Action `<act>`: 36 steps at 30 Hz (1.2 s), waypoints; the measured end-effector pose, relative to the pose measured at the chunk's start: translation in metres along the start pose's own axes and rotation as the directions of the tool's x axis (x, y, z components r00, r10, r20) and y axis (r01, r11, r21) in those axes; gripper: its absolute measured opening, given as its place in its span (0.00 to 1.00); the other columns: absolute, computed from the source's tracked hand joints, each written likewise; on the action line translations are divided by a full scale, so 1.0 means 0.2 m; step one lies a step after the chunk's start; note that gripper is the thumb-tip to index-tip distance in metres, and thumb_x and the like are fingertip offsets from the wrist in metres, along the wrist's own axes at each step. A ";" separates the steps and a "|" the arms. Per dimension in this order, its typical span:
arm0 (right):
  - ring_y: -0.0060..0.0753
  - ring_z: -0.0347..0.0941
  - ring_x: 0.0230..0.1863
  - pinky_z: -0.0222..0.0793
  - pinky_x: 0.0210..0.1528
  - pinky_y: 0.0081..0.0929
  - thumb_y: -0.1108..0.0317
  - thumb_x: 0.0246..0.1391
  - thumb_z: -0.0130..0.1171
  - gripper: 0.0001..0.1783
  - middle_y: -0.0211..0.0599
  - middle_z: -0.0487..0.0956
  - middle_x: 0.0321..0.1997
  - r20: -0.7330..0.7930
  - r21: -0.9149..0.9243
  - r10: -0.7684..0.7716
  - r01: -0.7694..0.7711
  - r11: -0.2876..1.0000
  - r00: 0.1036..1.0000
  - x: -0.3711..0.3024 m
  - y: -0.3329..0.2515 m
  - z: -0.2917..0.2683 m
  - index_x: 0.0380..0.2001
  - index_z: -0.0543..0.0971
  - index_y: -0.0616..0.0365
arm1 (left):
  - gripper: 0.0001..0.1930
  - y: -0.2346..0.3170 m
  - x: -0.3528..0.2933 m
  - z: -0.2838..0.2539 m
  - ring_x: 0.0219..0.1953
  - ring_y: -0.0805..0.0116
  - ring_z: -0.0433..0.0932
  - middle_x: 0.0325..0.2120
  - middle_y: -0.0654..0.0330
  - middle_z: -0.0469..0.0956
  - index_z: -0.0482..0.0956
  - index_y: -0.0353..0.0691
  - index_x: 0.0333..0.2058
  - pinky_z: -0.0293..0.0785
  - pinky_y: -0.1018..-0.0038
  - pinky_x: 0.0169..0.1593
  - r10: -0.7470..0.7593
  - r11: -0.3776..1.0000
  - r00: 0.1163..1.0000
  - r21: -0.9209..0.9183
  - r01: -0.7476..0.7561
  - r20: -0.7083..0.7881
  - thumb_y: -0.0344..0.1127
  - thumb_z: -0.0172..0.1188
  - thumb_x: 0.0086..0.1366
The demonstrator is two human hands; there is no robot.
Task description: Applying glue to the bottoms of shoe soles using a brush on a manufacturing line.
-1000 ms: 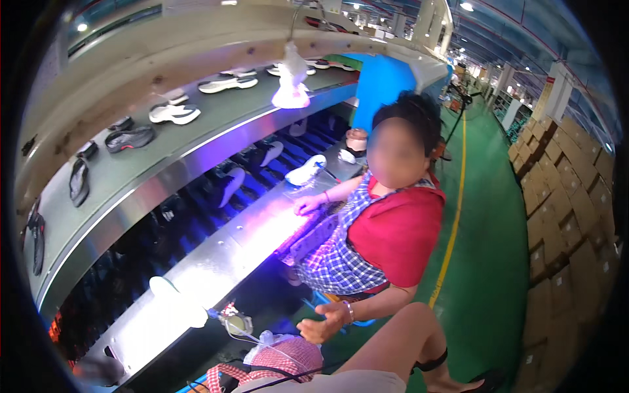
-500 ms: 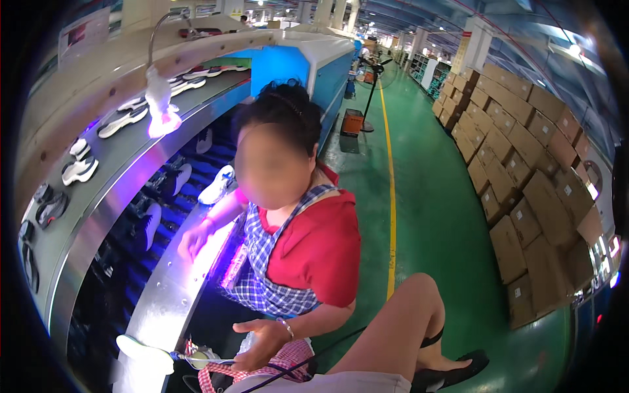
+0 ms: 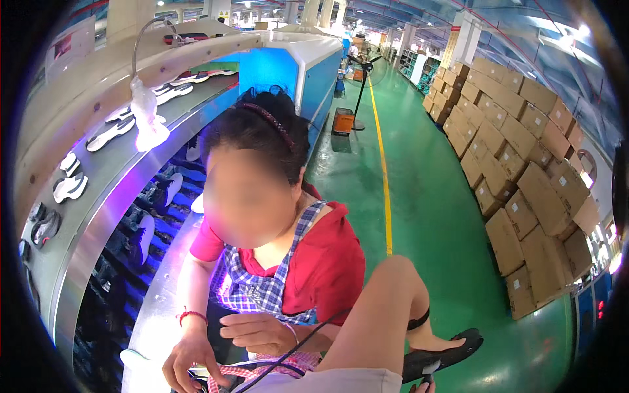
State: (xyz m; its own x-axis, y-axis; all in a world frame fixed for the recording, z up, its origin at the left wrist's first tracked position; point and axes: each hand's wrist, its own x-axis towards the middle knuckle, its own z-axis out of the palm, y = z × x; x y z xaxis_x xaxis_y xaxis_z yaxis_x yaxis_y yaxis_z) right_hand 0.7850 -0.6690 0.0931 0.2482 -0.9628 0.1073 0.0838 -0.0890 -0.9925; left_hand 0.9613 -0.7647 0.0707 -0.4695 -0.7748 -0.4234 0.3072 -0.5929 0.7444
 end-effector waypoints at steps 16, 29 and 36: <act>0.34 0.74 0.48 0.67 0.55 0.30 0.79 0.52 0.58 0.13 0.50 0.78 0.47 -0.323 0.245 0.002 0.081 0.966 0.946 0.14 0.12 -0.19 0.42 0.75 0.69 | 0.45 0.11 0.23 0.16 0.37 0.61 0.77 0.39 0.56 0.79 0.76 0.43 0.47 0.74 0.63 0.45 -0.038 0.975 0.999 -0.218 0.030 -0.032 0.79 0.34 0.55; 0.35 0.72 0.52 0.66 0.57 0.29 0.77 0.52 0.60 0.14 0.49 0.77 0.50 -0.273 0.311 0.003 0.085 0.947 0.962 0.13 0.05 -0.21 0.43 0.75 0.66 | 0.48 0.22 0.18 0.27 0.39 0.60 0.77 0.40 0.55 0.79 0.74 0.42 0.49 0.74 0.65 0.47 -0.078 0.997 0.988 -0.018 0.076 -0.132 0.80 0.28 0.55; 0.31 0.71 0.52 0.66 0.57 0.27 0.76 0.54 0.58 0.14 0.45 0.76 0.51 -0.282 0.225 0.087 -0.022 0.974 0.956 0.10 0.07 -0.23 0.45 0.74 0.64 | 0.45 0.22 0.22 0.23 0.32 0.65 0.76 0.32 0.58 0.79 0.77 0.44 0.41 0.75 0.65 0.38 -0.228 0.971 0.971 0.053 0.232 -0.075 0.81 0.30 0.54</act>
State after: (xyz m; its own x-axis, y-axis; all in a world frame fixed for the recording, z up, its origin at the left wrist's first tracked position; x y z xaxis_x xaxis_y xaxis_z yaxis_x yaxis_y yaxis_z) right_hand 0.7467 -0.7015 0.0793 -0.0277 -0.9996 -0.0002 0.2933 -0.0080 -0.9560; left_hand 0.9166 -0.8145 0.1088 -0.4633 -0.6336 -0.6195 0.1457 -0.7441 0.6520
